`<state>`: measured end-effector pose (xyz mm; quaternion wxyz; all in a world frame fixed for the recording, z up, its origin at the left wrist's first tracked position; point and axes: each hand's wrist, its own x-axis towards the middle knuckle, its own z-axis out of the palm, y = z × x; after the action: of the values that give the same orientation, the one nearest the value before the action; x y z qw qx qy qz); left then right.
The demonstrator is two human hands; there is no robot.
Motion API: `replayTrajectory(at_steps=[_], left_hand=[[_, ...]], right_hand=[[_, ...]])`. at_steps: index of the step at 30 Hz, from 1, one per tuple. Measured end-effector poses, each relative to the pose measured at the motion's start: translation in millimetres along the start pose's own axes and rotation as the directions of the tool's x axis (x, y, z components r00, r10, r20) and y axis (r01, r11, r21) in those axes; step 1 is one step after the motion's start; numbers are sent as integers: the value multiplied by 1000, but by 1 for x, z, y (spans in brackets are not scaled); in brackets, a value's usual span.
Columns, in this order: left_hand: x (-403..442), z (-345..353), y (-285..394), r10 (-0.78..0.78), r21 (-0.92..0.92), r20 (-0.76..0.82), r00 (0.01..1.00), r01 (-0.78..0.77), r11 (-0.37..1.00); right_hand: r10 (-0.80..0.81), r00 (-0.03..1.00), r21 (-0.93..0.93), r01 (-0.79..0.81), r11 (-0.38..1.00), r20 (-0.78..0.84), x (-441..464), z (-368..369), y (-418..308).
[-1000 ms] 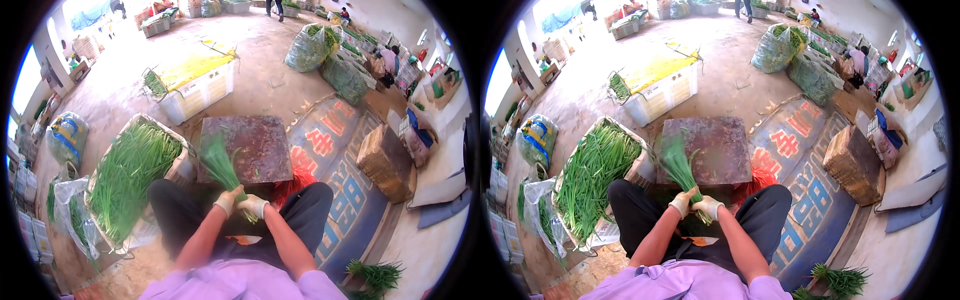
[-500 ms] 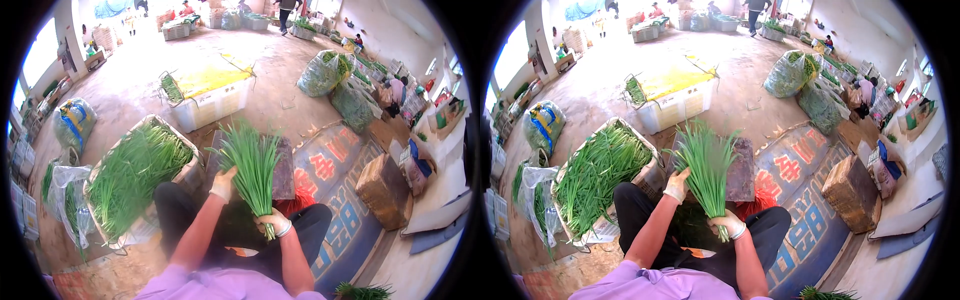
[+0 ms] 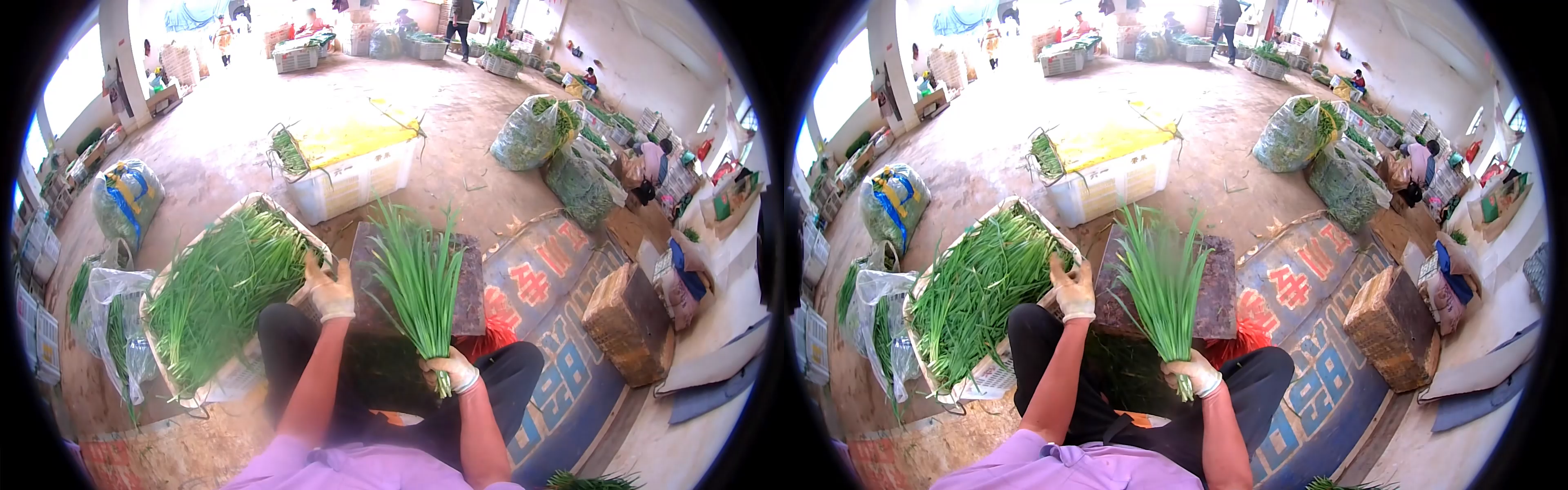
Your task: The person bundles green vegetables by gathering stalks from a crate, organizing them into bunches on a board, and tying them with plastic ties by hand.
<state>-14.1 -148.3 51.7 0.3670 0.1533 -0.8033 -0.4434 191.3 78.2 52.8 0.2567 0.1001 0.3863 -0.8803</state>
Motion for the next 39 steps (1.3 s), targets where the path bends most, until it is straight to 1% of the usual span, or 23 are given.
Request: replayTrajectory(at_steps=[1, 2, 3, 5, 6, 8, 9, 11, 12, 19, 21, 22, 25, 26, 27, 29, 31, 33, 34, 35, 36, 37, 39], left_hand=[[1, 1, -2, 42, -219, 169, 985, -4, 976], [3, 1, -4, 115, -425, 316, 942, 32, 905], [1, -3, 11, 25, -509, 505, 863, 274, 816], [8, -12, 41, -150, -398, 670, 727, 522, 755], [12, -8, 41, -147, -401, 669, 728, 521, 754], [19, 0, 42, -341, -181, 795, 501, 734, 655], [21, 3, 39, -330, -185, 800, 501, 729, 659], [20, 6, 29, -229, -263, 871, 435, 806, 531], [15, 6, 34, -256, -312, 839, 480, 810, 497], [8, 9, 30, -175, -320, 872, 456, 805, 500], [2, 5, 36, -73, -346, 865, 496, 697, 628], [1, -3, 48, -127, -274, 866, 483, 672, 688], [-7, -1, 46, -150, -260, 857, 493, 665, 700], [-11, 0, 46, -155, -307, 824, 545, 658, 688], [-14, 3, 41, -149, -303, 829, 539, 657, 691], [-15, 12, 24, -70, -466, 735, 675, 577, 671], [-11, 22, 17, -40, -531, 637, 770, 476, 700], [-12, 21, 19, -75, -539, 596, 800, 468, 700], [-5, 38, -7, -68, -538, 599, 798, 464, 704], [8, 68, -56, -85, -727, 635, 768, 631, 270], [16, 51, -37, -137, -654, 569, 811, 548, 522], [24, 34, -17, -187, -503, 498, 846, 458, 733], [51, 38, -51, -135, -446, 565, 814, 438, 781]], right_hand=[[7, 1000, 1, -7, 1000, 1, 0, 1, 1], [11, 1000, -7, -11, 1000, -12, -1, 2, 0], [14, 1000, -17, -14, 1000, -23, 0, 4, -1], [23, 999, -24, -24, 999, -23, 2, 1, 2], [23, 999, -24, -24, 999, -26, 2, 2, 2], [5, 1000, -55, -6, 998, -19, 1, 2, 2], [-10, 1000, -82, 9, 997, -12, 1, 2, 1], [-22, 1000, -118, 22, 993, -3, 0, -1, 1], [-17, 1000, -116, 14, 993, -26, -1, 2, 0], [-9, 999, -102, 6, 995, -33, 1, 0, 1], [-10, 999, -113, 6, 994, -39, 3, -1, 2], [-12, 999, -125, 6, 992, -47, 4, -1, 2], [-26, 998, -179, 16, 984, -56, 7, -2, 3], [-33, 998, -174, 22, 984, -60, 6, -2, 3], [-42, 997, -159, 31, 987, -65, 4, 2, 1], [-56, 995, -136, 45, 990, -77, 4, 9, -3], [-96, 990, -92, 87, 992, -103, 8, 17, -7], [-116, 988, -92, 107, 990, -98, 11, 23, -8], [-133, 985, -124, 119, 985, -112, 13, 24, -7], [-148, 981, -155, 128, 980, -125, 14, 23, -6], [-120, 989, -147, 107, 983, -85, 12, 12, -3], [-125, 989, -140, 112, 984, -85, 8, 10, -3], [-106, 989, -170, 88, 982, -101, -1, 7, -2]])
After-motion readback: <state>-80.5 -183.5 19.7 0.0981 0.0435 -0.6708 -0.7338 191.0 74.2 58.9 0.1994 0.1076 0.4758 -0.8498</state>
